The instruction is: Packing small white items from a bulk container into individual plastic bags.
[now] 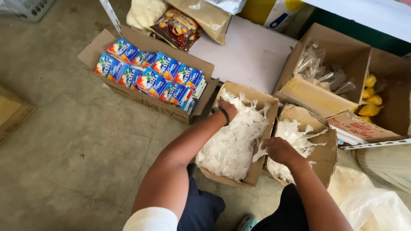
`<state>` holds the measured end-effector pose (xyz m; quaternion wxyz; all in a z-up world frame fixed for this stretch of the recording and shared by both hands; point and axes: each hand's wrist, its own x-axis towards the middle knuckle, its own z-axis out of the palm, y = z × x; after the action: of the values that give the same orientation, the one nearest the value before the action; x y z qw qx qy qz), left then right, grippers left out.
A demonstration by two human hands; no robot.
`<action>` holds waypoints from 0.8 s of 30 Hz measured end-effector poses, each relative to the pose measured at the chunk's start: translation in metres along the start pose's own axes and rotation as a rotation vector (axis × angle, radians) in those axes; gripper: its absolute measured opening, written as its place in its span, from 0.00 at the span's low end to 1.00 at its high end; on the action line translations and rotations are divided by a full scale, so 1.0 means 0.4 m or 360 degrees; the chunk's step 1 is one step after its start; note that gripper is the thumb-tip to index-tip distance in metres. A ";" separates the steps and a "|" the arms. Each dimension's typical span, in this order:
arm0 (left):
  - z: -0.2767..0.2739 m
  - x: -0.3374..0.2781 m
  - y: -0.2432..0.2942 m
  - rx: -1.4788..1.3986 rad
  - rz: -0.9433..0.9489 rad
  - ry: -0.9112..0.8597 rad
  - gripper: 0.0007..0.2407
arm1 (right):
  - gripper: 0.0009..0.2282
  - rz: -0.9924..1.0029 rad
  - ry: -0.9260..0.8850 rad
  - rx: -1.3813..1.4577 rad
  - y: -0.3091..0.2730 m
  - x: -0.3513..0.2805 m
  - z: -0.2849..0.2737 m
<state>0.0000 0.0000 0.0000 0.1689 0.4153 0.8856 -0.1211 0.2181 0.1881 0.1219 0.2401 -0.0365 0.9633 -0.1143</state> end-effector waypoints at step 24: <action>-0.312 -0.234 0.136 -0.0312 0.0608 0.0672 0.03 | 0.18 0.0178 0.0784 0.0919 -0.021 -0.026 -0.091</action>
<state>0.0735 0.0134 0.1472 0.0400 0.5721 0.8145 0.0881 0.2103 0.1885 0.1599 0.0077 0.1140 0.9208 -0.3730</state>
